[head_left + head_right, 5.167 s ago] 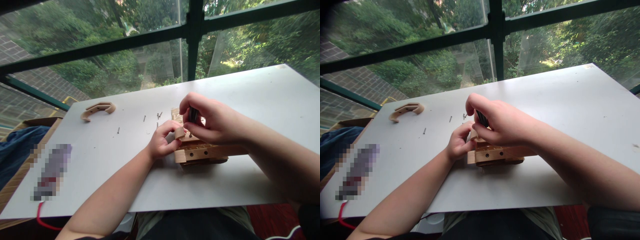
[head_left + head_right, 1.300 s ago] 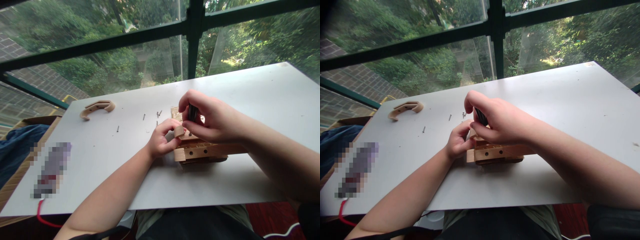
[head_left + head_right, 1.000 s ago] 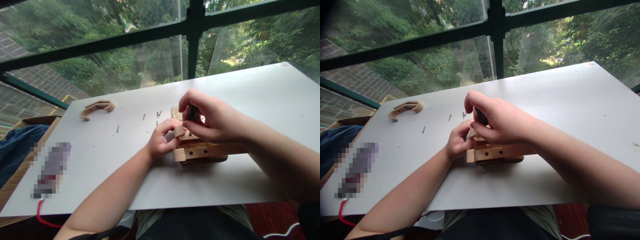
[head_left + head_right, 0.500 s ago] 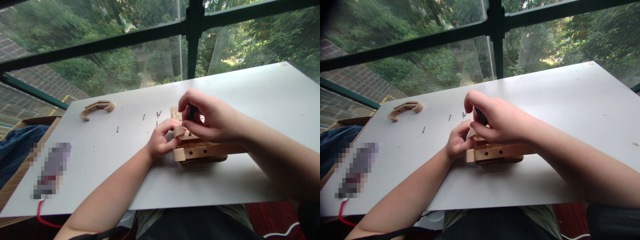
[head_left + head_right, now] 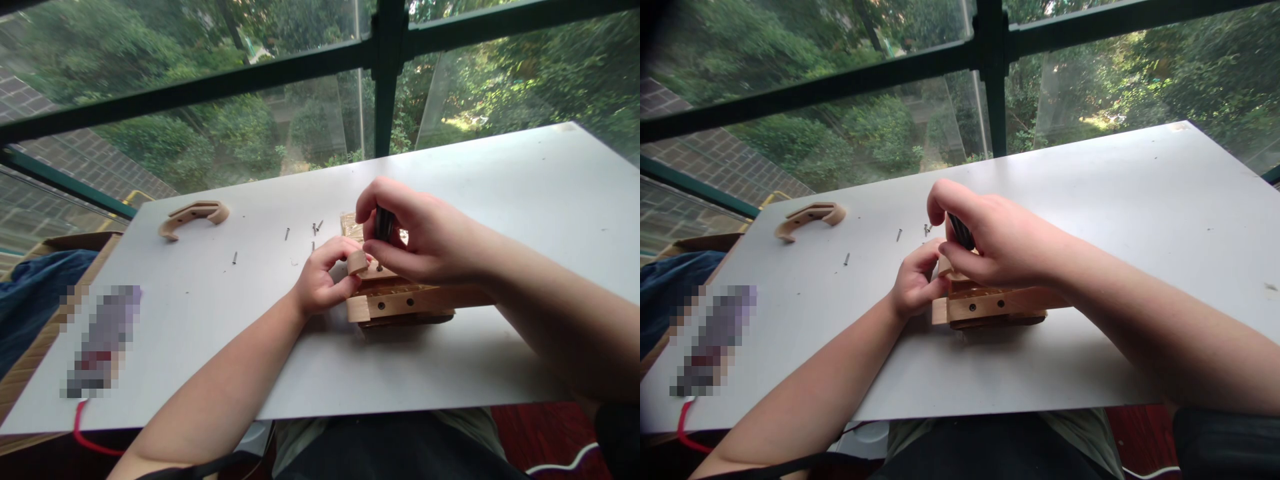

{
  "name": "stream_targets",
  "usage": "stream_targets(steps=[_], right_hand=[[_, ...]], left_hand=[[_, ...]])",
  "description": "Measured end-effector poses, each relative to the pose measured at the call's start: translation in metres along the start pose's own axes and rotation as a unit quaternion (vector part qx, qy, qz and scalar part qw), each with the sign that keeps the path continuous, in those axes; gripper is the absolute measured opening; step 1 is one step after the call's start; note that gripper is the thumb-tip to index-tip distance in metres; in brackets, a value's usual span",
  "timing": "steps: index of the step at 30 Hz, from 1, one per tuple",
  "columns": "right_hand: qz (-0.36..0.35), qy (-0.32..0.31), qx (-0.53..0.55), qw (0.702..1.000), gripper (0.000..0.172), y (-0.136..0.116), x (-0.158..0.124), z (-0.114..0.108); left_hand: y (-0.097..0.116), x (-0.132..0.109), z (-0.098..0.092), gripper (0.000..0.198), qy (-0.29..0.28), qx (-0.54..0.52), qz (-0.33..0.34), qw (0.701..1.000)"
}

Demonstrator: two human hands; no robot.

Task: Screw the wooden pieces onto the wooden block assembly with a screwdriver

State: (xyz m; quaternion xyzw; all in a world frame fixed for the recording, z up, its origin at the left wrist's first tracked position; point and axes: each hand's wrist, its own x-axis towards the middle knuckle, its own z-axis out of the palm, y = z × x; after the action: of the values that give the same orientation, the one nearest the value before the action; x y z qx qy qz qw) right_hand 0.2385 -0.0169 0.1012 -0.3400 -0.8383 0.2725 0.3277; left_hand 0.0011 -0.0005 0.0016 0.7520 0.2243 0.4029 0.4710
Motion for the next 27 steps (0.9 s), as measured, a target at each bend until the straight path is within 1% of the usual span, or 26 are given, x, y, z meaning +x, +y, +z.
stream_targets(steps=[8,27], right_hand=[[0.0,0.003,0.015,1.0,0.022,0.0016,0.0001,0.0006],[-0.005,0.006,0.004,1.0,0.022,0.0016,0.0,-0.0008]], left_hand=[[-0.0008,-0.0005,0.0005,0.031,0.003,-0.01,0.011,1.0],[-0.0007,0.0,0.0014,0.031,0.004,-0.011,0.012,1.0]])
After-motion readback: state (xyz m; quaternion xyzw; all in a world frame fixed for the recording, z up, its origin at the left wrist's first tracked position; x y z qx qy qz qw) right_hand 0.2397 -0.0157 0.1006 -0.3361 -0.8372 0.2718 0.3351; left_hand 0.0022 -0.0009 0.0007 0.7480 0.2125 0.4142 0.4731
